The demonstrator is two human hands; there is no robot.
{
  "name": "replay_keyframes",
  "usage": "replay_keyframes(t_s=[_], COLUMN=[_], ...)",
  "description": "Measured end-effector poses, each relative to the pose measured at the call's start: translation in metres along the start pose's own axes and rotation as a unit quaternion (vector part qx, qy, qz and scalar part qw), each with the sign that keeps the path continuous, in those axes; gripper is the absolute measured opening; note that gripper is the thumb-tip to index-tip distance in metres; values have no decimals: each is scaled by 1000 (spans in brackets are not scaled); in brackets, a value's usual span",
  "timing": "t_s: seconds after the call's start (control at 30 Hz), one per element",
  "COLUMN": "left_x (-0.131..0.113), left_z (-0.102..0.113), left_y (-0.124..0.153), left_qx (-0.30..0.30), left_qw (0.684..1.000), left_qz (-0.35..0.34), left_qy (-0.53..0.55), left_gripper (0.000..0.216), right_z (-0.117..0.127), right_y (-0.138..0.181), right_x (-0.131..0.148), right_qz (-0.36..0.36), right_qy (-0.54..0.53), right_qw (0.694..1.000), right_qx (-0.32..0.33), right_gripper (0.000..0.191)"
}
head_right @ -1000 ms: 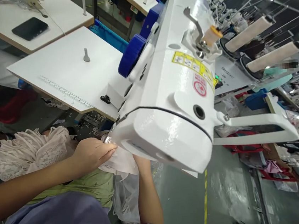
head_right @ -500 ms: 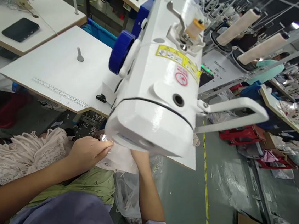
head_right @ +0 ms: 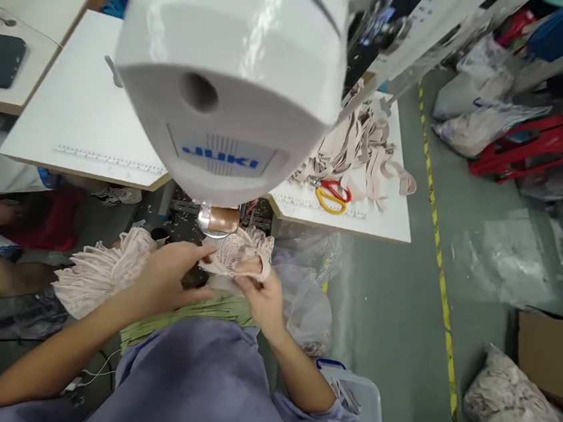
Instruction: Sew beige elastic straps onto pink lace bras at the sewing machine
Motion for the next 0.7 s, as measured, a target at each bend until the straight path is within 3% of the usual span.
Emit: replay_keyframes(t_s=[0.07, 0.17, 0.23, 0.37, 0.5, 0.6, 0.7], left_x=[-10, -18, -19, -19, -19, -19, -26], left_z=[-14, -34, -37, -23, -12, -12, -10], left_y=[1, 1, 2, 5, 5, 5, 9], left_qx=[20, 16, -4, -66, -88, -70, -1], left_qw=[1000, 998, 997, 993, 990, 992, 1000], left_qz=[-4, -59, -72, -73, -86, -76, -30], left_qy=[15, 1, -20, -59, -71, -68, -7], left_gripper=[61, 23, 18, 27, 30, 30, 26], right_z=[-1, -1, 2, 8, 7, 8, 17], right_y=[14, 29, 34, 38, 42, 42, 32], right_x=[8, 16, 17, 15, 14, 9, -12], right_qz=[135, 278, 314, 327, 340, 344, 281], right_qy=[78, 152, 175, 190, 204, 223, 226], right_qw=[988, 948, 932, 924, 917, 911, 928], right_qx=[11, 31, 39, 56, 44, 44, 95], right_gripper=[14, 36, 43, 45, 41, 39, 37])
Point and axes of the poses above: each hand's wrist, its own y-axis away from the middle knuckle, its own z-axis out of the back of the hand, x = y × z, the point moved 2 cm from there along -y, towards the middle knuckle, and after that the axes turned 9 degrees about -z, right-handed, at the moved point
